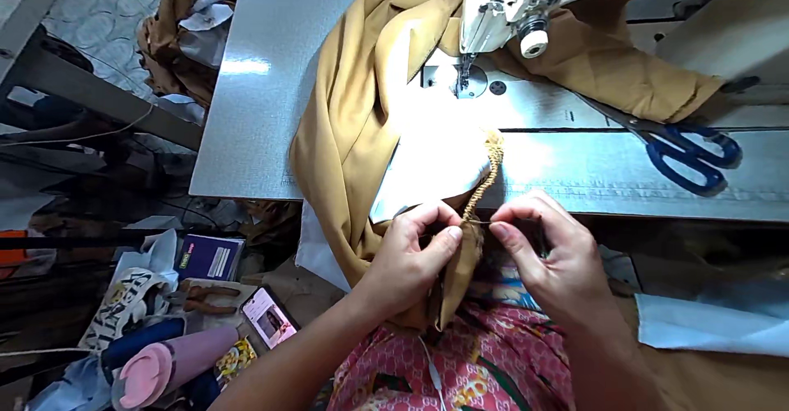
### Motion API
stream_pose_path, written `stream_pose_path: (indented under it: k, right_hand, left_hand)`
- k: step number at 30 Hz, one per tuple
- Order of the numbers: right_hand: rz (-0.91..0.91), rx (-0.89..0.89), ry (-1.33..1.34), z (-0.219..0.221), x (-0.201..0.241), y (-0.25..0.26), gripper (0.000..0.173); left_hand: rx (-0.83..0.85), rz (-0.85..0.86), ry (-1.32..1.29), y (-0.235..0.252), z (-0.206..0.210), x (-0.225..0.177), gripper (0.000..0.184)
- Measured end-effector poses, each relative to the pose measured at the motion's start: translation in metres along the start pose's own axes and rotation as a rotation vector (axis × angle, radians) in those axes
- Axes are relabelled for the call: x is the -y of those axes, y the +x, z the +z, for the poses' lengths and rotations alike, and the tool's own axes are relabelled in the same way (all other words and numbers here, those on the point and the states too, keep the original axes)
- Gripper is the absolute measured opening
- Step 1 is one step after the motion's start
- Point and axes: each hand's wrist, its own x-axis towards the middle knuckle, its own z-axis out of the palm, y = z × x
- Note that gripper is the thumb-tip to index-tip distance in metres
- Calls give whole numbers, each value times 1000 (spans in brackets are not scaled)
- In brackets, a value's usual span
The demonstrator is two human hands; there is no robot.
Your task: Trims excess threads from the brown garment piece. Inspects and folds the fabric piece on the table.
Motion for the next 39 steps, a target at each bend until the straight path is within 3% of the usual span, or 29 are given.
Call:
stream_pose_path:
  k: [3, 11, 13, 15, 17, 19, 20, 23, 24, 25, 27, 29, 31, 32, 34, 36, 38, 39]
  right_hand:
    - [-37, -12, 124, 1, -3, -2, 3]
    - [-201, -60, 414, 31, 9, 8, 8]
    - [-320, -8, 237, 29, 8, 17, 4]
    - [-403, -21, -115, 22, -9, 24, 10]
    - [-330, -40, -364, 11, -33, 23, 20]
    - [-204, -90, -322, -3, -39, 20, 14]
    - [-139, -80, -199, -6, -30, 10, 21]
    - [-8, -35, -11, -5, 5, -4, 64]
    - [26, -53, -31, -3, 10, -9, 68]
    - [51, -80, -49, -2, 10, -13, 57]
    - [63, -91, -24, -6, 6, -18, 26]
    - [57, 2, 45, -18, 2, -24, 17]
    - [61, 17, -96, -40, -5, -28, 23]
    - [90, -24, -259, -55, -10, -28, 25]
    - [217, -112, -521, -89, -22, -19, 29]
    - [348, -197, -661, -124, -40, -3, 32]
    - [345, -278, -757, -155, -62, 15, 40]
    - [304, -308, -799, -165, -70, 26, 43]
  left_hand:
    - [-11, 7, -14, 1, 2, 2, 13]
    - [-27, -107, -142, 4, 5, -4, 12]
    - [-99, -68, -113, 3, 5, -4, 14]
    - [-197, 77, -58, -2, 1, -2, 18]
    - [-304, 303, 53, -6, -17, -9, 22]
    - [-425, 407, 115, -1, -24, -19, 19]
    - [-423, 364, 132, -4, -18, -21, 15]
    - [-156, 187, 72, 3, 15, -24, 9]
    - [-36, 196, 123, 8, 20, -27, 13]
    - [53, 300, 248, 18, 19, -31, 15]
    - [148, 712, 612, 55, 3, -46, 20]
    - [236, 917, 951, 106, -25, -62, 38]
    - [259, 678, 1286, 140, -59, -65, 68]
    - [238, 398, 1431, 142, -71, -62, 78]
    - [122, -72, 1504, 121, -71, -40, 82]
    - [114, -302, 1513, 72, -40, -16, 82]
    - [413, -483, 1397, 23, 1, -19, 85]
    - [604, -480, 1288, 6, 15, -23, 86]
